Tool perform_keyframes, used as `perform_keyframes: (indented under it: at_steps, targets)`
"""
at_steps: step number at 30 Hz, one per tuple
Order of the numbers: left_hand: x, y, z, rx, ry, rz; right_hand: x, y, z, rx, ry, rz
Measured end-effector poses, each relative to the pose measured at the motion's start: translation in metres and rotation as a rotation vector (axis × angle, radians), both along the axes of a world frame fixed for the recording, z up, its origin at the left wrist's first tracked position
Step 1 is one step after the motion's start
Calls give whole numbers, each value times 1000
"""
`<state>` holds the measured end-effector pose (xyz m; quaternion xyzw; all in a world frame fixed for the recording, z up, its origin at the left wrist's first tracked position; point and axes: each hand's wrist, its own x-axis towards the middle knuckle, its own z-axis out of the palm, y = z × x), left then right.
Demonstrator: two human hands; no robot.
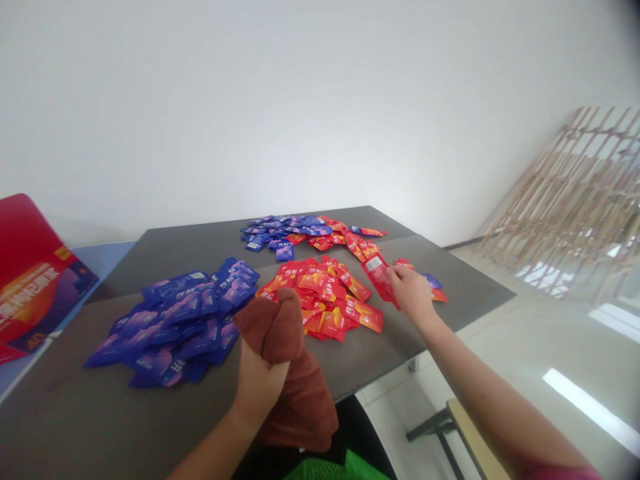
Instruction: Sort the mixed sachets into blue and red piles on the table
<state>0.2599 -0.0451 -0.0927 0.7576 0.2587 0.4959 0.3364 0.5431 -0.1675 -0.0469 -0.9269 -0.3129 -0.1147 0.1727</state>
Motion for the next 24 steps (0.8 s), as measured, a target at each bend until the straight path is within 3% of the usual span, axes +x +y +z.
perform_keyframes:
  at_steps: [2, 5, 7, 9, 11, 15, 18, 21, 24]
  targets:
    - [9, -12, 13, 34, -13, -54, -42, -10, 2, 176, 106, 142]
    - [27, -36, 31, 122, 107, -285, -100, -22, 8, 436, 325, 363]
    - [34, -51, 32, 184, 272, -515, -122, -30, 16, 600, 353, 328]
    - [30, -62, 25, 229, 411, -688, -130, -39, 23, 750, 374, 238]
    - [18, -67, 13, 280, 435, -663, -129, -48, 26, 854, 484, 187]
    - [-14, -63, 2, 495, 267, -326, -133, -65, 17, 817, 978, 245]
    - [-25, -60, 9, 618, 342, -417, -149, -76, 8, 657, 1338, 350]
    - [-25, -63, 15, 497, 364, -508, -161, -85, -1, 562, 1409, 446]
    - [-18, -75, 9, 227, 342, -400, -162, -95, -13, 593, 1175, 449]
